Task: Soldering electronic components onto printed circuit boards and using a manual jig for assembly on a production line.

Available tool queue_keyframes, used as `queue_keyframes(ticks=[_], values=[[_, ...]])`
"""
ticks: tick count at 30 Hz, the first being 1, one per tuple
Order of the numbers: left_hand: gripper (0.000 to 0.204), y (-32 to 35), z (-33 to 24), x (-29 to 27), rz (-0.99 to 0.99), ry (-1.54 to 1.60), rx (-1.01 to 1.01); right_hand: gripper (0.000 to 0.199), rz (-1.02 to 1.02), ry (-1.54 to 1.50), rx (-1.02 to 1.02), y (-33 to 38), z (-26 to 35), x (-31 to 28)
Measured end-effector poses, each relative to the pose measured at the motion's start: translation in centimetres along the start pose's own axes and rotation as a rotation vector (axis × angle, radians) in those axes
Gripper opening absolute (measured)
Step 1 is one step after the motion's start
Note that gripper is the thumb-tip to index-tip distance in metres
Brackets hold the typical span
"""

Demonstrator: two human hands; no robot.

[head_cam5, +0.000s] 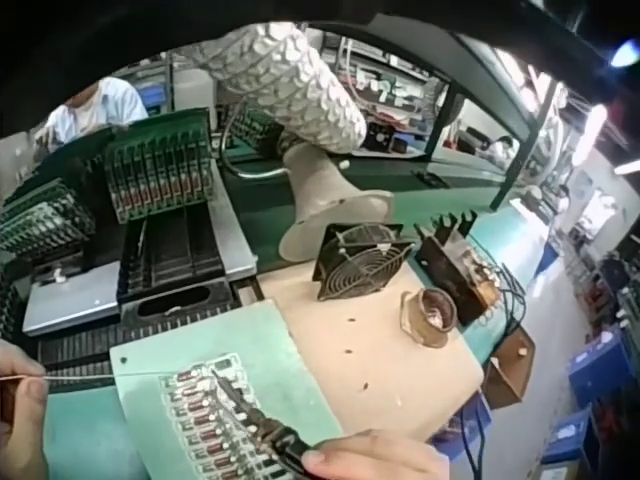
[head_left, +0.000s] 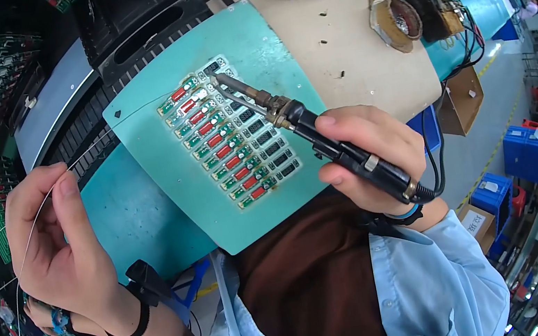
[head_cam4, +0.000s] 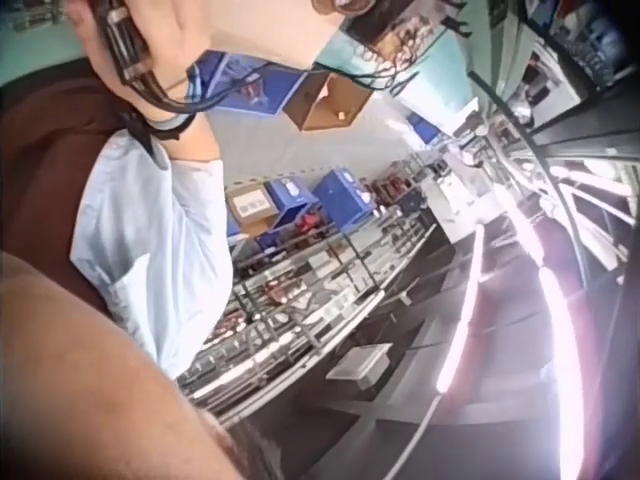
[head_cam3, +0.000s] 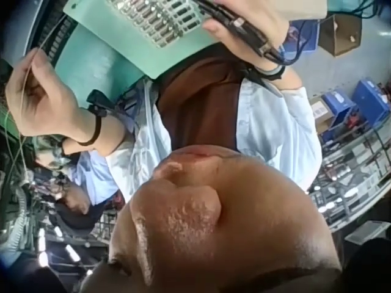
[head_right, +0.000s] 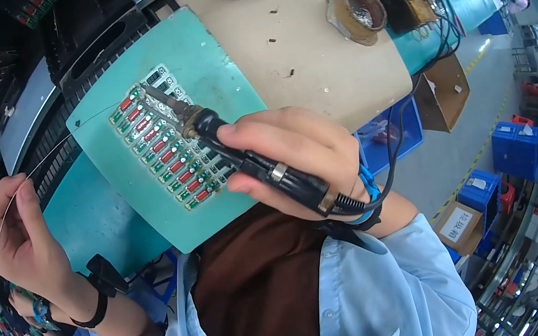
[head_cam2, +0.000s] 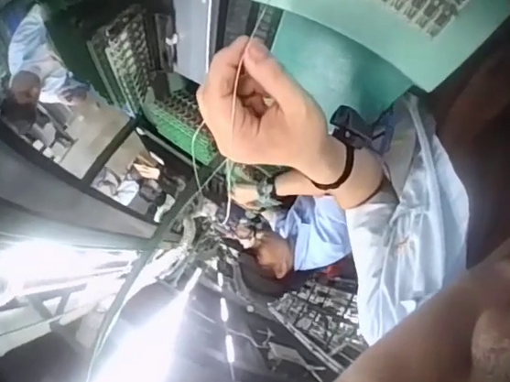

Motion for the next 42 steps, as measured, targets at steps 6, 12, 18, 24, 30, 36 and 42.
queue_keyframes(ticks=[6,12,18,24,30,36,42], values=[[0.013,-0.7,0.4,0.9,0.07,-0.052,0.014,0.046,0.044,0.035,-0.094,-0.8,-0.8,2.7],[0.014,-1.0,0.4,1.3,0.035,-0.07,0.052,0.046,0.04,0.0,-0.075,-0.8,-1.3,3.3],[0.014,-1.2,0.5,1.2,0.061,-0.098,0.079,0.048,0.057,-0.025,-0.072,-1.0,-1.6,3.4],[0.015,-1.2,0.8,0.9,0.053,-0.124,0.095,0.049,0.088,-0.05,-0.055,-1.2,-1.7,3.4],[0.016,-1.0,1.1,0.6,0.057,-0.153,0.102,0.049,0.091,-0.051,-0.04,-1.1,-1.7,3.6],[0.016,-1.1,1.1,0.8,0.063,-0.145,0.096,0.049,0.091,-0.046,-0.051,-1.0,-1.8,3.7],[0.016,-1.1,1.2,0.8,0.063,-0.129,0.089,0.05,0.098,-0.046,-0.036,-1.0,-1.7,3.8]])
Point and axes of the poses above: each hand's wrist, its own y-axis away from the middle knuckle, its own x-axis out of the palm, z = x × y, the point moved 4 cm from there along -y, towards the middle knuckle, and after that the axes turned 9 degrees about -x, right-handed, at the moved point
